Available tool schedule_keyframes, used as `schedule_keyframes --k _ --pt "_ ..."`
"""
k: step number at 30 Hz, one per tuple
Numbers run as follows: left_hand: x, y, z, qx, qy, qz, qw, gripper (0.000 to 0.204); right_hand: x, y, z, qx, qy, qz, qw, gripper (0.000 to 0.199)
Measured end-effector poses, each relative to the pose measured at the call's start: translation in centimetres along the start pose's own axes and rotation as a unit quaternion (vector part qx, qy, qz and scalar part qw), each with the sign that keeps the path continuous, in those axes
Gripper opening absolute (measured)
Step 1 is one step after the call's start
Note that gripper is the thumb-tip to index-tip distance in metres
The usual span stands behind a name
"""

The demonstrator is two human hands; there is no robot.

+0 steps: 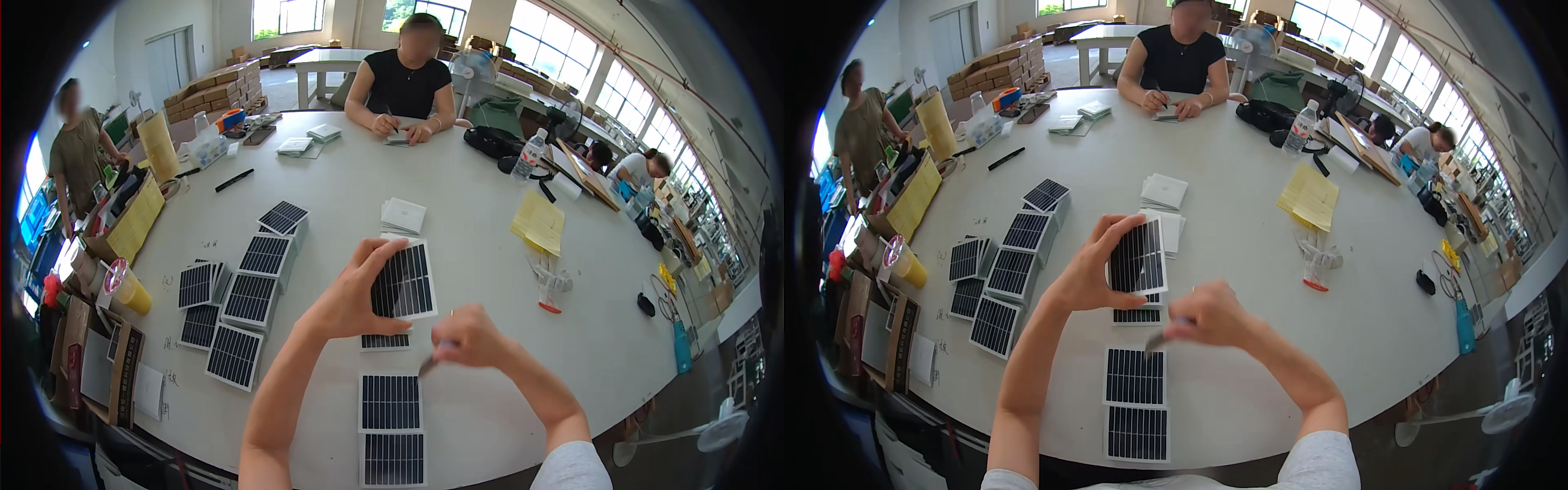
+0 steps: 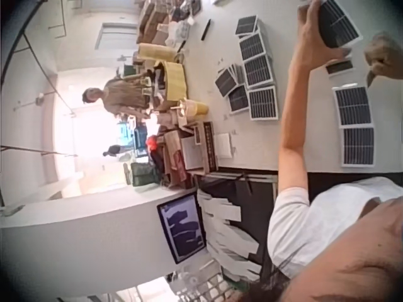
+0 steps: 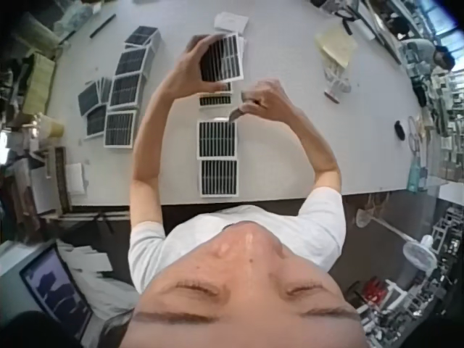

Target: The person arranges small solar panels on a table, trims a panel using a utility knife, and stacks the solar panels with white paper sheets by hand.

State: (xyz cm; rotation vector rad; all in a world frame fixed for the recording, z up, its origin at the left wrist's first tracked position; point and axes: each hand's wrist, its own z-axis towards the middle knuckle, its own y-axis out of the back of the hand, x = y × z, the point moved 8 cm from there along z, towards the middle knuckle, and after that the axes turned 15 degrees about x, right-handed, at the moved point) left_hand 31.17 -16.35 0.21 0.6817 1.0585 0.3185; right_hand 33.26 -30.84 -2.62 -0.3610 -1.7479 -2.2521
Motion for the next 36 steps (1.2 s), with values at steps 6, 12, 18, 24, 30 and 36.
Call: schedule_keyframes --k 6,12,18,24,30,36 --pt "-0.1 -0.2 0.5 -0.007 0.002 -0.01 1.0 0.099 -5.5 2.2 -4.0 -0.15 -0.287 0.238 0.915 0.044" --pt "0.1 -0.1 0.0 -0.006 -0.003 0.0 1.0 0.095 1.6 0.1 -0.3 0.045 -0.004 -0.102 0.994 0.048" --pt "-0.5 -0.7 0.1 0.011 0.009 -0.018 1.0 0.096 -2.3 3.2 -1.4 -0.163 -0.15 0.244 0.944 0.064" --pt "0.3 -0.2 -0.2 -0.002 -0.02 -0.047 0.999 0.099 1.9 0.2 -0.2 0.027 -0.001 -0.075 0.997 0.04" --pt "-0.6 -0.1 -0.2 0.003 -0.011 -0.031 0.999 0.097 -0.6 2.5 -0.3 -0.122 -0.105 0.355 0.921 0.068" --pt "-0.3 0.2 -0.1 0.016 0.031 0.01 0.999 0.095 -2.3 1.9 0.5 -0.09 -0.226 0.498 0.832 0.017"
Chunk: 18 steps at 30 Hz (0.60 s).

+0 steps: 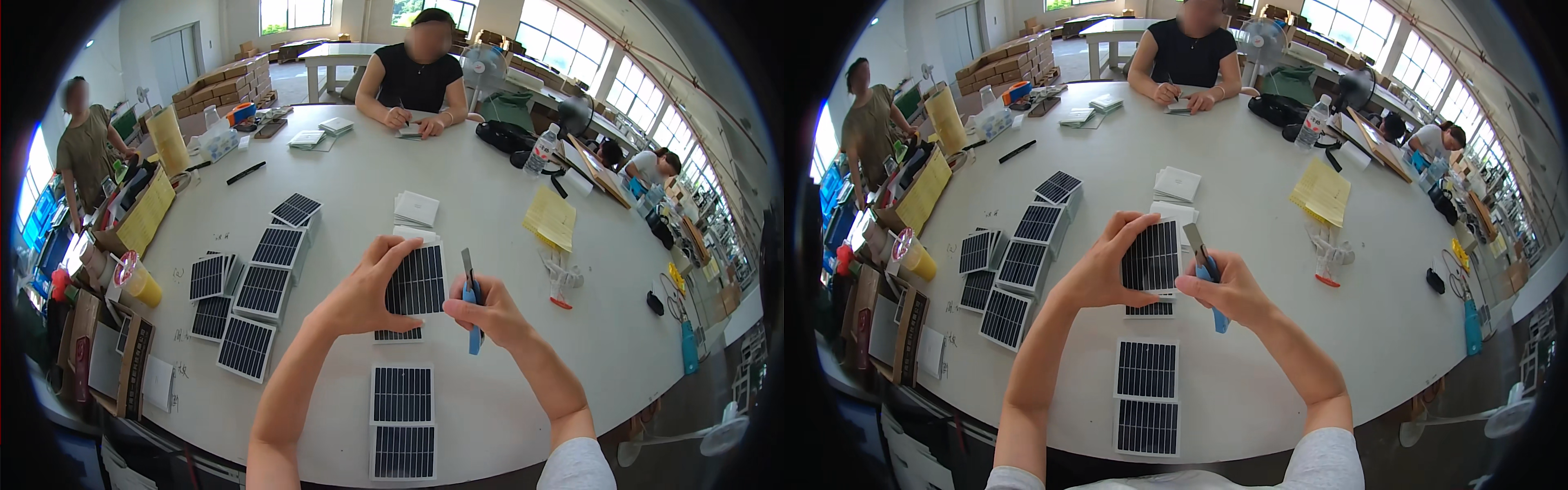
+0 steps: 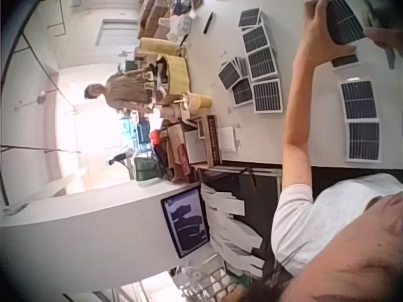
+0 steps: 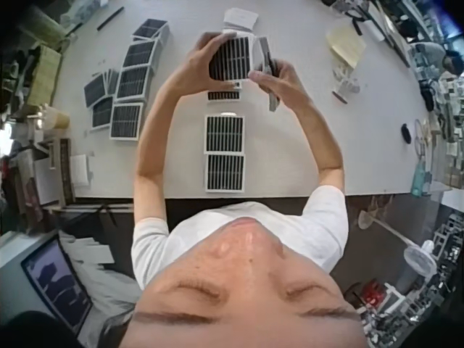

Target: The person arranges small solar panels on a table, trims a panel using a utility knife, and stacks the solar panels with white paper sheets by hand.

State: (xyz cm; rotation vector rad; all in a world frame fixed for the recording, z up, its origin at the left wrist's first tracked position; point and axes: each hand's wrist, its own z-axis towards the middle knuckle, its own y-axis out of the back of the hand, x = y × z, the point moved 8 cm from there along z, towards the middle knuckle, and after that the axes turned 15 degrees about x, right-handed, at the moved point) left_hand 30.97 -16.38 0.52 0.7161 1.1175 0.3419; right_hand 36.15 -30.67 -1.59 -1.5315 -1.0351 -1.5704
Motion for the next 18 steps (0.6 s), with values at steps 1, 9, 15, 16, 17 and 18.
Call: schedule_keyframes --k 1,9,15,16,17,18 --pt "0.1 -0.3 0.2 0.012 0.009 0.011 1.0 0.094 -0.7 0.5 -0.6 0.009 -0.024 -0.031 0.999 0.019" --pt "2.0 -1.8 0.0 0.043 0.054 0.07 0.995 0.093 -9.9 14.0 -9.9 -0.286 -0.275 -0.445 0.803 0.029" --pt "1.7 -2.0 0.0 0.052 0.045 0.073 0.995 0.093 -5.3 7.9 -2.3 -0.175 -0.033 -0.348 0.92 0.067" --pt "1.8 -2.0 0.0 0.059 0.035 0.021 0.997 0.093 -5.4 5.1 -0.2 -0.054 0.045 -0.102 0.992 0.075" --pt "1.9 -2.0 -0.1 0.061 0.038 0.024 0.997 0.093 -4.6 2.0 1.5 0.073 0.12 0.153 0.978 0.083" --pt "2.0 -1.9 -0.2 0.056 0.022 -0.015 0.998 0.094 -3.1 0.0 2.8 0.106 0.149 0.144 0.972 0.086"
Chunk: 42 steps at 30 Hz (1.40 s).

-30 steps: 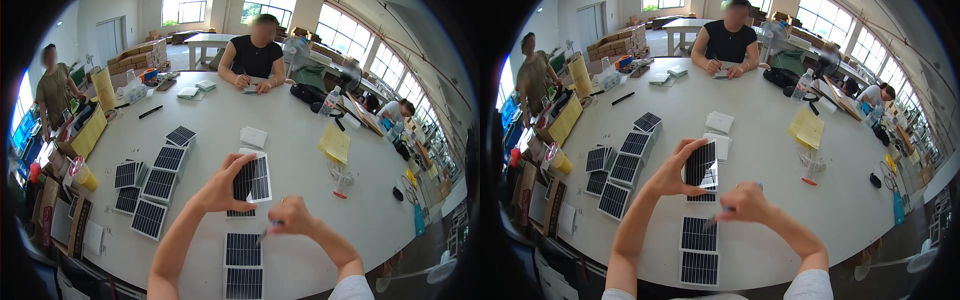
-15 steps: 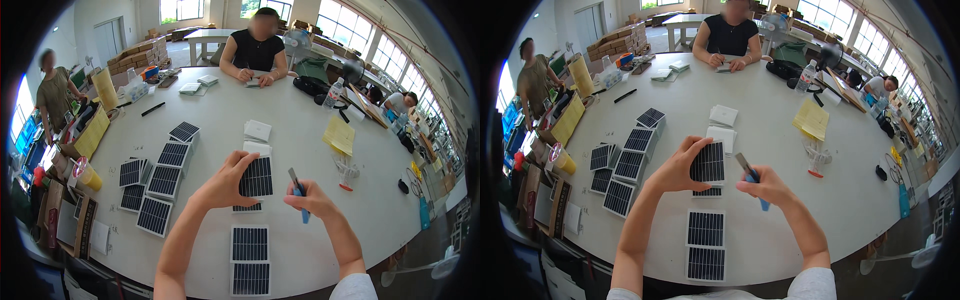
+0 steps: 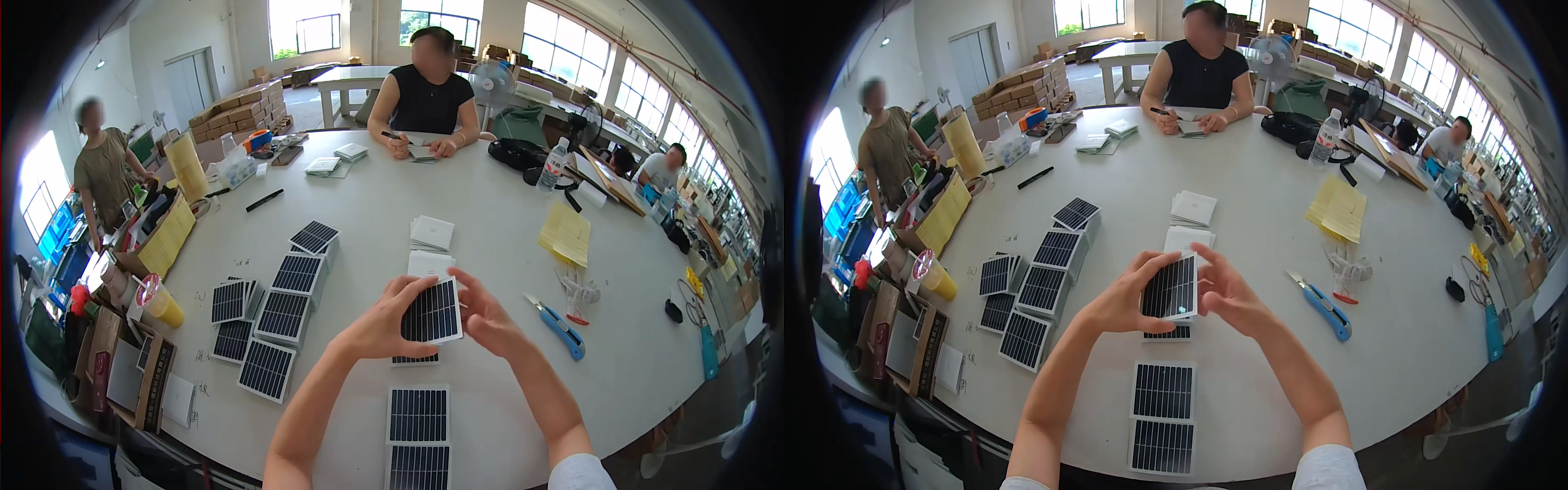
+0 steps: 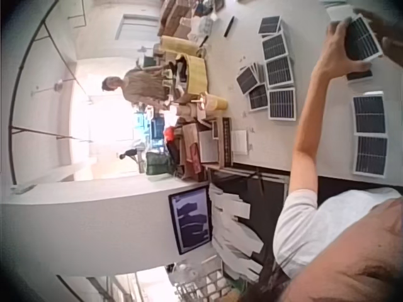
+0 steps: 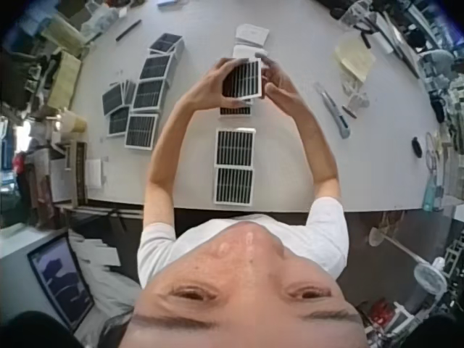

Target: The person arranges small solar panels on a table, trims a panel using a utility knife, and stacks the solar panels with white paper sheets by hand.

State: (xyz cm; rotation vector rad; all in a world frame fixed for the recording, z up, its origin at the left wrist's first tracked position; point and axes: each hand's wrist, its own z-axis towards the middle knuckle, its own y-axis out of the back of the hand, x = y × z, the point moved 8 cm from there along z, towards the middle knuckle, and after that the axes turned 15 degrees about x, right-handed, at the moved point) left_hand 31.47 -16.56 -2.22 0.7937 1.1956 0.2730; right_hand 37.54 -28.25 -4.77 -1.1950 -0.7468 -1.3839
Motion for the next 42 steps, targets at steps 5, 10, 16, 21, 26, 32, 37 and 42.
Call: schedule_keyframes --k 5,10,16,21,26,32,37,42 --pt "-0.1 1.0 -0.1 -0.016 -0.079 -0.117 0.99 0.098 0.6 -0.4 3.1 -0.009 0.051 0.033 0.998 0.052" --pt "-1.1 0.7 -0.2 0.017 -0.026 -0.071 0.997 0.097 -0.2 0.9 2.5 -0.035 0.02 0.102 0.994 0.03" --pt "-1.0 1.3 0.6 0.017 0.025 0.009 1.0 0.097 -0.1 1.1 2.6 -0.122 -0.03 0.053 0.991 0.025" --pt "-1.6 1.1 0.9 -0.037 0.036 0.118 0.992 0.107 0.7 1.4 2.8 -0.17 0.035 -0.062 0.983 0.026" --pt "-0.8 -0.9 1.5 -0.115 0.045 0.272 0.954 0.107 1.1 0.4 3.1 -0.217 0.041 -0.158 0.962 0.028" --pt "1.1 1.1 0.5 -0.165 0.017 0.225 0.96 0.092 1.6 -1.3 2.6 -0.191 0.018 -0.249 0.949 0.03" --pt "3.5 1.9 -0.4 -0.168 0.048 -0.025 0.984 0.08 1.7 -1.7 2.9 -0.137 0.005 -0.28 0.95 0.029" --pt "5.0 0.5 -0.6 -0.185 0.098 -0.125 0.97 0.025 0.9 -0.6 3.0 -0.139 -0.021 -0.184 0.973 0.025"
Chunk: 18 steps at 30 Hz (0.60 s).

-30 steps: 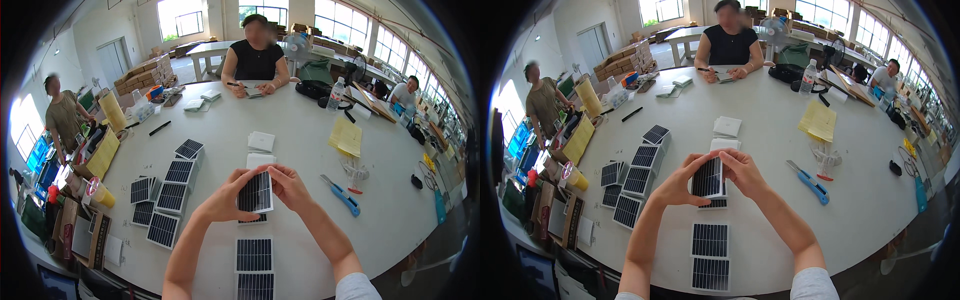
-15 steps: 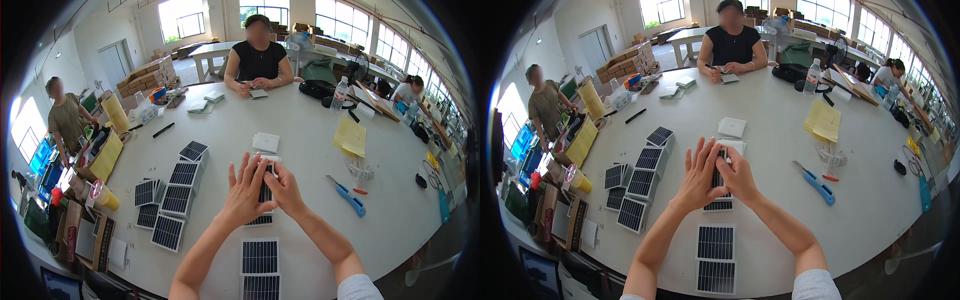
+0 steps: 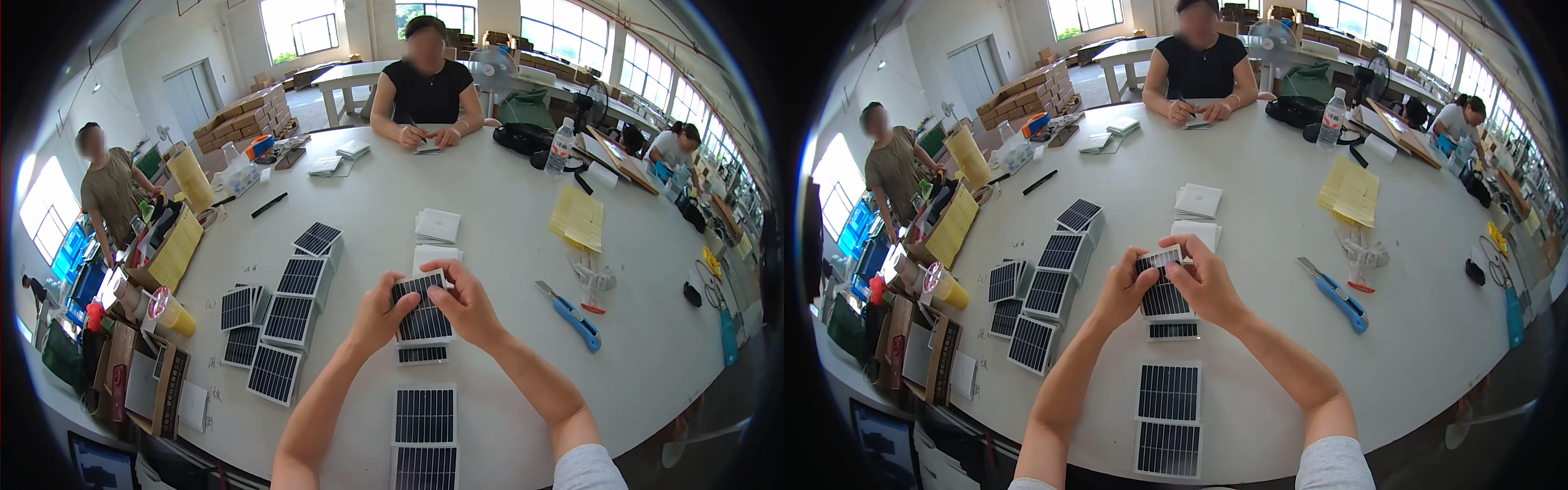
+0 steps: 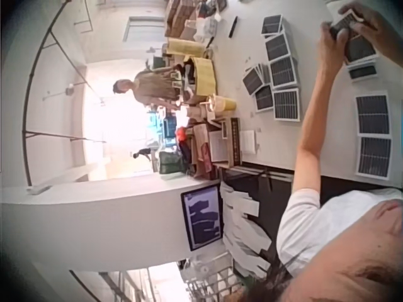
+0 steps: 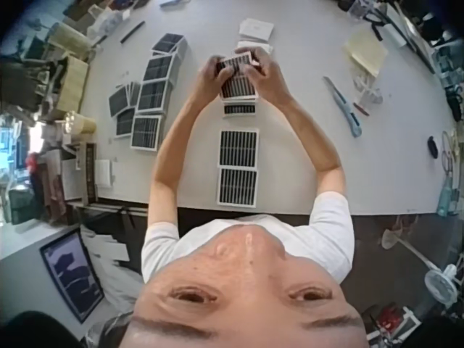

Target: The person arranges small solar panels on a table, trims a panel using a utility knife, and stacks the solar panels with white paper sheets by hand.

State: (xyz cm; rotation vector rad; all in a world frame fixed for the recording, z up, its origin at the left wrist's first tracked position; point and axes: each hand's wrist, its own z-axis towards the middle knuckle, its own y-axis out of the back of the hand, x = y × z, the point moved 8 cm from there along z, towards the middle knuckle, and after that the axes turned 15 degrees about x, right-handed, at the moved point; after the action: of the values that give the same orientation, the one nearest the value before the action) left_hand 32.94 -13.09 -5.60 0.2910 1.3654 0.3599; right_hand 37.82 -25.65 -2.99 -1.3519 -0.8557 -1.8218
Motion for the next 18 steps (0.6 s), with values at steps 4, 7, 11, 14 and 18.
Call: schedule_keyframes --k 4,7,11,14,18 --pt "-0.6 0.3 0.0 -0.015 0.01 -0.017 1.0 0.023 -1.0 -0.3 0.3 0.039 -0.051 -0.024 0.998 0.025" --pt "0.3 0.1 -0.1 -0.003 0.024 -0.049 0.999 0.025 -0.4 -1.0 0.5 0.043 0.012 0.043 0.998 0.024" --pt "0.3 -0.9 0.1 0.026 -0.021 -0.139 0.99 0.027 -1.6 -0.9 0.2 0.103 0.014 0.109 0.989 0.041" --pt "0.2 -0.9 -0.1 0.03 -0.014 -0.127 0.991 0.027 -1.2 -0.7 0.2 0.11 0.062 0.125 0.984 0.049" --pt "-0.8 0.0 -0.5 -0.001 0.007 0.006 1.0 0.027 -2.7 0.6 0.6 0.051 -0.017 0.092 0.994 0.056"
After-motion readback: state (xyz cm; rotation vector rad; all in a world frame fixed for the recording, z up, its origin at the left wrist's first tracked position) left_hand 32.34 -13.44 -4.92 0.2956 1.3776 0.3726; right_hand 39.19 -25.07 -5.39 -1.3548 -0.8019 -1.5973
